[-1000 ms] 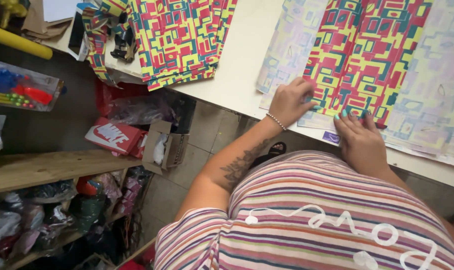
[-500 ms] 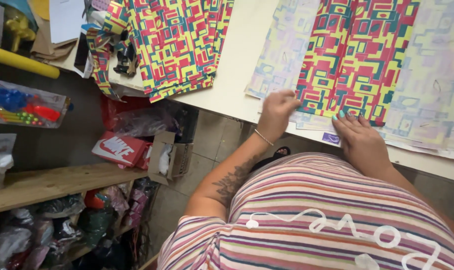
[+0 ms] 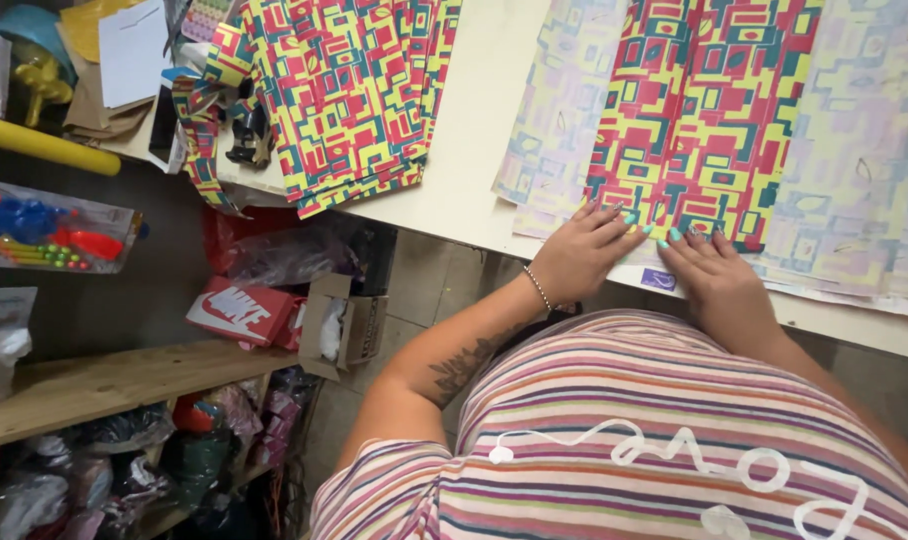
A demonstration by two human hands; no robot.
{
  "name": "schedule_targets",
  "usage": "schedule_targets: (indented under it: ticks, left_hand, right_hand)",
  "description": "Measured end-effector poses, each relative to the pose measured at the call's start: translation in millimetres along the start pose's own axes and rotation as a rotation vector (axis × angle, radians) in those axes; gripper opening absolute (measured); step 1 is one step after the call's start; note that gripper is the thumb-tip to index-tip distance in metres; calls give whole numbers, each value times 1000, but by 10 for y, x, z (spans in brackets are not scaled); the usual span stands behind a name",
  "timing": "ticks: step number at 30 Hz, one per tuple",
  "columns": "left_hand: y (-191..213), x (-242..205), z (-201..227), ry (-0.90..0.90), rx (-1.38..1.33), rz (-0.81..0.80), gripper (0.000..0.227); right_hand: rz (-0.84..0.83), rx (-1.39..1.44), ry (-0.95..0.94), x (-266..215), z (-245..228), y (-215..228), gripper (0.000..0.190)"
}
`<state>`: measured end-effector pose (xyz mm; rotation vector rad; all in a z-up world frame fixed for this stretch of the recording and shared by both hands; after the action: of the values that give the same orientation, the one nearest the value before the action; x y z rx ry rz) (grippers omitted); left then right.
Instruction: The person folds a piece of colorful patterned fabric on a white table. They use a handheld pressing tool to smooth the fabric and secure the folds, repeating the process for multiple pieces.
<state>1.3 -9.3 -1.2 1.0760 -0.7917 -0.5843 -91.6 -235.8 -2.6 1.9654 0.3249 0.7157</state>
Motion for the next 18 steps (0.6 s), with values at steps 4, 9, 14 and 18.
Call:
schedule_targets:
  ticks: [4, 9, 14, 18]
  left_hand:
    - [45, 6, 72, 67, 52, -41, 48]
    - [-3, -73, 56, 117, 112, -36, 48]
    - [53, -198, 10, 178, 56, 70, 46]
    - [89, -296, 8, 208, 100, 15, 49]
  right_hand:
    - [1, -268, -1, 49, -85, 6, 43]
    - [66, -161, -105, -55, -26, 220, 39]
    - [135, -65, -209, -164, -42, 442, 40]
    - [85, -43, -287, -314, 62, 413, 47]
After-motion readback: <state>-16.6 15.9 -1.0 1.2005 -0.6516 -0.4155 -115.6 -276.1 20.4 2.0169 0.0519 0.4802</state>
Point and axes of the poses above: each hand's wrist, its own x-axis towards the middle knuckle, its own y-axis out of the back of the hand, z = x × y, the point moved 2 cm from there along x, towards the middle knuckle, and after that the axes turned 11 degrees about y, right-handed, at the moved point
